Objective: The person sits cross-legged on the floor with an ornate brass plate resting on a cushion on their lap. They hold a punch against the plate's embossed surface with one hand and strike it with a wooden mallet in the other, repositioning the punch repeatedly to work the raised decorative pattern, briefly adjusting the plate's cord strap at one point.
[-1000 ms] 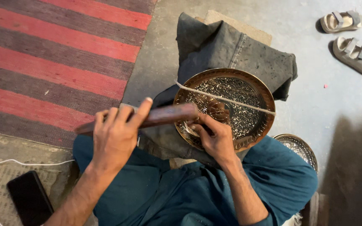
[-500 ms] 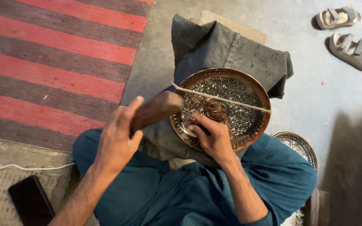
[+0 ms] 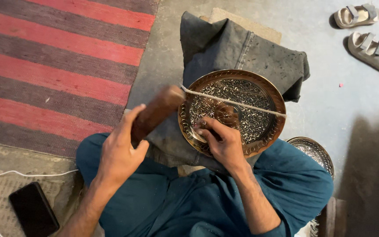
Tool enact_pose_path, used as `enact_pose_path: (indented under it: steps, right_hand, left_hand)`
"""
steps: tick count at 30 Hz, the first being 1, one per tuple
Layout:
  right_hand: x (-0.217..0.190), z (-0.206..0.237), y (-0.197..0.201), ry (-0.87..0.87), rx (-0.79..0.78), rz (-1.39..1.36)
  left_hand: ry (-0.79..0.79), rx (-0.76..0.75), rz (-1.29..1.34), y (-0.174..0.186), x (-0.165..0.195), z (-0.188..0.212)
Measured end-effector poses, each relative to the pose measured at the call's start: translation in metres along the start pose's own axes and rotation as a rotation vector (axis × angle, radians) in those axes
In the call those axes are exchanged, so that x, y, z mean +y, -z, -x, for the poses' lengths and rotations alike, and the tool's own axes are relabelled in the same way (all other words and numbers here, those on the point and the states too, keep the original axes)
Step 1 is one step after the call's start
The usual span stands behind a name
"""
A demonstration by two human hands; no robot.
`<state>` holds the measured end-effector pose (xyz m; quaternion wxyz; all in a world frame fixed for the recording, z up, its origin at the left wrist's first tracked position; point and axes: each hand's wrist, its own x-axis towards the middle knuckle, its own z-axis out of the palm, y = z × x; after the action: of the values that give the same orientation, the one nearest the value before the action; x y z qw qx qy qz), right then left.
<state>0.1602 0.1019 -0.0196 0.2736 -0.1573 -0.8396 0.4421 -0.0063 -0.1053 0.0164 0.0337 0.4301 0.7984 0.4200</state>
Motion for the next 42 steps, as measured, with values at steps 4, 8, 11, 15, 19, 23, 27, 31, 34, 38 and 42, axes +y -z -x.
enact_pose_path:
  steps: [4,8,11,15,19,23,27,31,34,38,42]
  right_hand:
    - [0.0,0.0,0.001,-0.042,-0.012,0.004]
    - [0.0,0.001,0.001,0.001,-0.005,-0.021]
    - [0.0,0.0,0.003,0.011,-0.01,-0.002]
    - [-0.002,0.0,0.003,0.03,-0.004,0.01]
    - [-0.001,0.001,0.004,0.074,0.063,0.038]
    - [0.004,0.0,0.01,-0.049,-0.076,-0.065]
    - [0.008,-0.001,0.012,0.018,-0.106,-0.018]
    - [0.009,0.0,0.009,0.014,-0.092,-0.012]
    - [0.01,0.0,0.007,0.01,-0.076,0.011]
    - [0.01,0.001,0.009,0.05,-0.086,-0.011]
    - [0.011,0.002,0.01,0.049,-0.092,0.027]
  left_hand:
    - [-0.131,-0.045,-0.284,0.005,0.005,-0.007]
    - [-0.221,-0.048,-0.422,0.008,0.007,-0.012]
    - [-0.248,-0.014,-0.447,0.008,0.008,-0.012]
    - [-0.216,-0.046,-0.512,0.005,0.007,-0.011]
    - [-0.079,-0.036,-0.558,0.009,-0.001,-0.008]
    - [0.301,-0.168,-0.014,0.006,-0.006,0.011]
    - [0.314,-0.177,0.154,-0.012,-0.002,0.031]
    - [0.207,-0.147,0.163,-0.017,0.002,0.033]
    - [0.144,-0.126,-0.074,-0.012,0.006,0.027]
    - [0.053,-0.044,-0.148,-0.008,0.013,0.019]
    - [-0.089,0.013,-0.177,-0.005,0.015,0.016]
